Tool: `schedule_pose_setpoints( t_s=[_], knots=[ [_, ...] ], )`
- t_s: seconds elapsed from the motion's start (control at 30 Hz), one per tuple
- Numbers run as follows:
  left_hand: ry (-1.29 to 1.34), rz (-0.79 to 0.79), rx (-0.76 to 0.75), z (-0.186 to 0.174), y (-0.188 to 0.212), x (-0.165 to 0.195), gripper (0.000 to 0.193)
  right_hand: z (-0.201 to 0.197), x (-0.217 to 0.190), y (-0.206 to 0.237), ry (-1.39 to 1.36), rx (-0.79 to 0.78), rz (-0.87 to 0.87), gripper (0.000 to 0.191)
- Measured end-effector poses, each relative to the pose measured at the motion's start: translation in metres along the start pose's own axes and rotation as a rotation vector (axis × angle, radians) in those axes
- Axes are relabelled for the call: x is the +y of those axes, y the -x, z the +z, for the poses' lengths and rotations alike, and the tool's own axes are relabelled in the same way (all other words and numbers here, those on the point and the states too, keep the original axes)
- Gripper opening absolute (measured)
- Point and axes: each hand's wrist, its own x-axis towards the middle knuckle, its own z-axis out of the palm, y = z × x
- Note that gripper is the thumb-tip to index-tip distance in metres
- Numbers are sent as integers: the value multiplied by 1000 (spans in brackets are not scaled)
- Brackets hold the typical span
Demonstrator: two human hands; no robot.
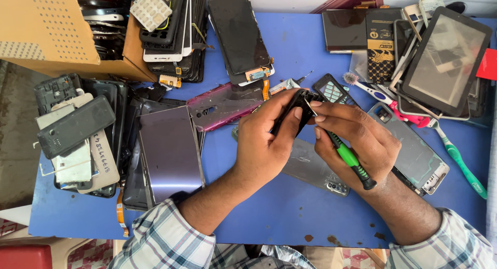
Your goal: The person holds a phone midframe in one hand and uses a green-handled screwdriver to pry and unscrew the housing, working around the edges of the device. They reposition the phone repeatedly to work on different sides, then set it down on the cluttered workbench near the end.
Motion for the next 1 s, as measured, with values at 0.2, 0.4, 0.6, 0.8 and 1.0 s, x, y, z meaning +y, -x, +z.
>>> schedule_pose_setpoints(
  t_s=[0.2,0.4,0.6,0.8,1.0],
  knots=[
    [-39,27,10,-2,1,1,23,1,-1,0,2,-4,-4,29],
    [-90,108,7,-2,4,1,25,2,-1,2,-16,-9,11,30],
    [-115,105,11,0,8,1,26,2,1,7,-7,-6,-5,31],
    [-112,119,6,-1,9,2,25,2,0,9,-22,-3,10,30],
    [-54,78,-19,0,8,4,24,3,0,9,-3,22,30,27]
  ],
)
